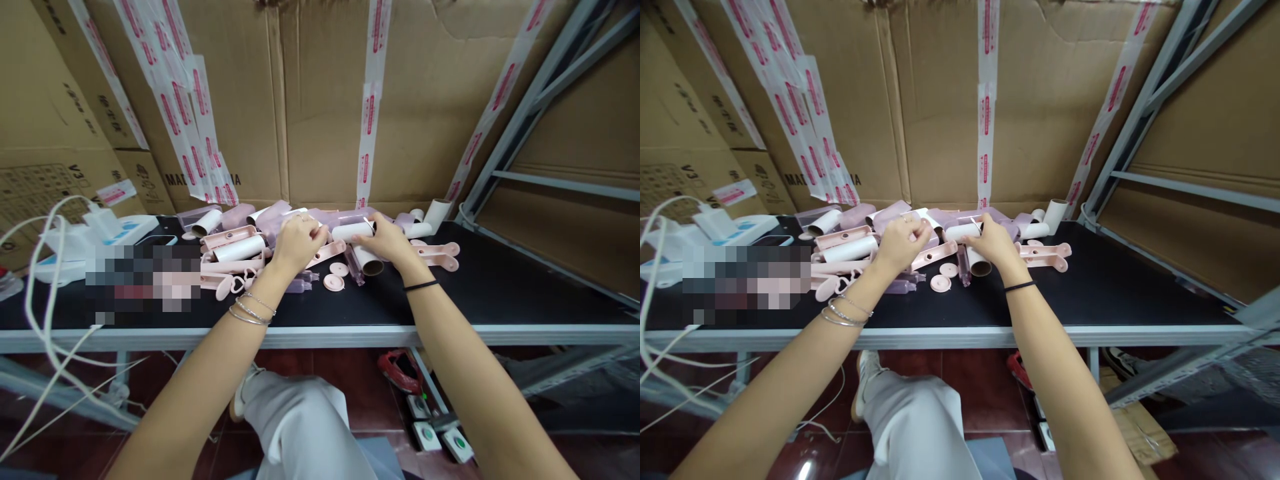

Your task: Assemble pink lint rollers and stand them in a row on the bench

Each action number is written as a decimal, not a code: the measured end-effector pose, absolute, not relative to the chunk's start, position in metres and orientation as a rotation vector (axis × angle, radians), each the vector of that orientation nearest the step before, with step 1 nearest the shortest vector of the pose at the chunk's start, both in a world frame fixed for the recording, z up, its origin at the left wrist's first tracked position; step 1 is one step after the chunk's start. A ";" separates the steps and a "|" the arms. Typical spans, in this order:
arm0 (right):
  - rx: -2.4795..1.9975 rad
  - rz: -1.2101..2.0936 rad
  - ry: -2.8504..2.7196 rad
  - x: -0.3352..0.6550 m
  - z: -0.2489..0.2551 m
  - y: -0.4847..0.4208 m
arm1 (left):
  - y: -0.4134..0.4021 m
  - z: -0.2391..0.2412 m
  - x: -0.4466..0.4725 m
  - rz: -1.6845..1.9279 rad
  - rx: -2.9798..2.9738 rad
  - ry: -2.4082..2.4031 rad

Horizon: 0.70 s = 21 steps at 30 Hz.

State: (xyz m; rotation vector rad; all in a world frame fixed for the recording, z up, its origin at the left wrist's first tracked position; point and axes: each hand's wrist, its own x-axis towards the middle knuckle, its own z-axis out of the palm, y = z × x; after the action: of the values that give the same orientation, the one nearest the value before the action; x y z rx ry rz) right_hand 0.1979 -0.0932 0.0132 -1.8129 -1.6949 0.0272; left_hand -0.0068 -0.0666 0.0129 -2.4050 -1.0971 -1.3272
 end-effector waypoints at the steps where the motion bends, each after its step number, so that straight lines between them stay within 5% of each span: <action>1: -1.810 0.023 -1.700 0.198 0.013 -0.093 | -0.066 0.013 -0.007 -1.383 -2.379 -1.064; 14: -1.607 -0.034 -1.423 0.200 0.016 -0.089 | -0.074 0.025 -0.020 -1.849 -2.267 -1.139; 21: -1.538 -0.046 -1.327 0.202 0.017 -0.089 | -0.069 0.025 -0.023 -1.812 -2.200 -1.133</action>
State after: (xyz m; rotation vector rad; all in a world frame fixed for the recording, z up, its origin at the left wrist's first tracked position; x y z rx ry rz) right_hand 0.2017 -0.0893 0.0172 -1.5379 -1.3274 -0.0457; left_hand -0.0235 -0.0690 0.0247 -2.1997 -1.1330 -1.8122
